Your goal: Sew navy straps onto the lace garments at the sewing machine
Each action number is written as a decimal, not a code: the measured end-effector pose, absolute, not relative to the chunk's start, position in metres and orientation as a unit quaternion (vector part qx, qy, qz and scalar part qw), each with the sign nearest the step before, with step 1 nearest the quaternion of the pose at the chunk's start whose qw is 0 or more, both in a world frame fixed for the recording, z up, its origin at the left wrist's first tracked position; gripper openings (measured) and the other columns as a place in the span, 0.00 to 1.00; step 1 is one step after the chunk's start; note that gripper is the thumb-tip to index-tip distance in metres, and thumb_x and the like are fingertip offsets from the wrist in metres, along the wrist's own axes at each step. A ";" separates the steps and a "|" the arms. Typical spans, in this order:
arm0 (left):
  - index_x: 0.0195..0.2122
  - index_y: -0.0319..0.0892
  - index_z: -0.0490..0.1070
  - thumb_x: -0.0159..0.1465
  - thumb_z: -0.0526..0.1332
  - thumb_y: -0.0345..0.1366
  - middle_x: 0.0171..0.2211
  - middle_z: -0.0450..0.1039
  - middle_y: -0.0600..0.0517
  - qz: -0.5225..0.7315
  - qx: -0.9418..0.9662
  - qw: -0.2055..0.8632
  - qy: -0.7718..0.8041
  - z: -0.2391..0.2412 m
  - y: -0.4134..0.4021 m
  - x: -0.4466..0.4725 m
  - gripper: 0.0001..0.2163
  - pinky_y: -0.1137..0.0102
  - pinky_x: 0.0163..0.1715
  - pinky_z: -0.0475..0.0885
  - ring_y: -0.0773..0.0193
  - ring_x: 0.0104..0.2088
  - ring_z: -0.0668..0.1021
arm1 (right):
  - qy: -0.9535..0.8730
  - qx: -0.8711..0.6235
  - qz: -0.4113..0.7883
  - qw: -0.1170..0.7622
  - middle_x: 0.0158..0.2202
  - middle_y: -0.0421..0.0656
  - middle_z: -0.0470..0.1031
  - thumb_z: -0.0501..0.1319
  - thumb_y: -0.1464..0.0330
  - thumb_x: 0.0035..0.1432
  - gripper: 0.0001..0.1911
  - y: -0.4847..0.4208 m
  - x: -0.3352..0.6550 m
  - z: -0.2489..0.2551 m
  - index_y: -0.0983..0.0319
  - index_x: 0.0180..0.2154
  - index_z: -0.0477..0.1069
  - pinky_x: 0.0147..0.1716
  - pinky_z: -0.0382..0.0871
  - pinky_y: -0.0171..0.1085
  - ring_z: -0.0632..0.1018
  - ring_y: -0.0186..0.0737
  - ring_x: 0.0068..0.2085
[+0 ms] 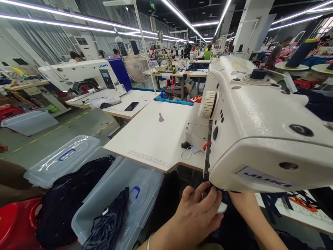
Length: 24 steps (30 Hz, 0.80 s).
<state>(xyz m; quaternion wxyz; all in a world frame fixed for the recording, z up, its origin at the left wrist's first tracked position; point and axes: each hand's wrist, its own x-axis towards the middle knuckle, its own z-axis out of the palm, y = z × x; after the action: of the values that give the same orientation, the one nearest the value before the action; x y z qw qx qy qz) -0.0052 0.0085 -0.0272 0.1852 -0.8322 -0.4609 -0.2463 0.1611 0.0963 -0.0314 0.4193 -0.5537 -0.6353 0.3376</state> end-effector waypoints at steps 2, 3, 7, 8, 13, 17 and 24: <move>0.56 0.43 0.69 0.68 0.56 0.43 0.56 0.68 0.51 -0.254 -0.831 0.178 -0.462 -0.027 0.008 -0.004 0.18 0.65 0.44 0.59 0.57 0.56 0.67 | -0.631 -0.559 0.337 0.420 0.28 0.48 0.80 0.64 0.59 0.46 0.07 0.096 0.162 -0.029 0.54 0.27 0.76 0.49 0.68 0.59 0.76 0.64 0.46; 0.55 0.43 0.69 0.68 0.56 0.43 0.56 0.68 0.52 -0.262 -0.830 0.174 -0.461 -0.027 0.008 -0.004 0.17 0.65 0.44 0.59 0.58 0.56 0.67 | -0.629 -0.561 0.336 0.421 0.28 0.48 0.80 0.64 0.61 0.45 0.06 0.096 0.162 -0.028 0.54 0.28 0.76 0.48 0.68 0.59 0.76 0.64 0.47; 0.55 0.42 0.70 0.67 0.56 0.41 0.56 0.69 0.53 -0.273 -0.826 0.166 -0.464 -0.028 0.008 -0.001 0.17 0.65 0.44 0.60 0.58 0.55 0.68 | -0.630 -0.565 0.314 0.430 0.25 0.47 0.78 0.62 0.64 0.43 0.02 0.097 0.161 -0.027 0.53 0.24 0.73 0.51 0.66 0.61 0.74 0.64 0.50; 0.55 0.42 0.69 0.67 0.56 0.41 0.56 0.69 0.52 -0.270 -0.826 0.166 -0.465 -0.028 0.008 -0.001 0.17 0.65 0.44 0.60 0.58 0.56 0.68 | -0.633 -0.567 0.305 0.430 0.25 0.47 0.77 0.62 0.64 0.43 0.02 0.097 0.160 -0.027 0.53 0.22 0.71 0.52 0.65 0.61 0.73 0.64 0.51; 0.56 0.43 0.69 0.66 0.57 0.43 0.55 0.69 0.50 -0.250 -0.825 0.189 -0.471 -0.030 0.008 0.001 0.19 0.65 0.45 0.59 0.57 0.56 0.68 | -0.640 -0.569 0.286 0.430 0.23 0.46 0.78 0.58 0.60 0.42 0.07 0.099 0.158 -0.027 0.52 0.17 0.65 0.56 0.60 0.61 0.72 0.65 0.52; 0.56 0.44 0.69 0.66 0.57 0.43 0.54 0.69 0.50 -0.243 -0.824 0.195 -0.472 -0.030 0.008 0.001 0.19 0.65 0.45 0.60 0.56 0.55 0.69 | -0.640 -0.570 0.285 0.430 0.26 0.47 0.78 0.59 0.58 0.43 0.08 0.100 0.158 -0.028 0.52 0.18 0.66 0.55 0.61 0.60 0.73 0.65 0.52; 0.55 0.43 0.71 0.65 0.57 0.42 0.54 0.70 0.52 -0.269 -0.810 0.205 -0.480 -0.032 0.008 0.003 0.19 0.64 0.44 0.60 0.57 0.54 0.69 | -0.647 -0.561 0.301 0.418 0.30 0.49 0.79 0.63 0.53 0.46 0.13 0.100 0.158 -0.027 0.55 0.28 0.75 0.48 0.68 0.58 0.74 0.64 0.48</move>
<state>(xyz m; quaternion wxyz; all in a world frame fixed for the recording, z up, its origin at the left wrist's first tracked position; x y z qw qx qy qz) 0.0025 0.0081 -0.0322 0.2052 -0.8095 -0.4799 -0.2687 0.1580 0.1001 -0.0273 0.4185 -0.5614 -0.6474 0.3010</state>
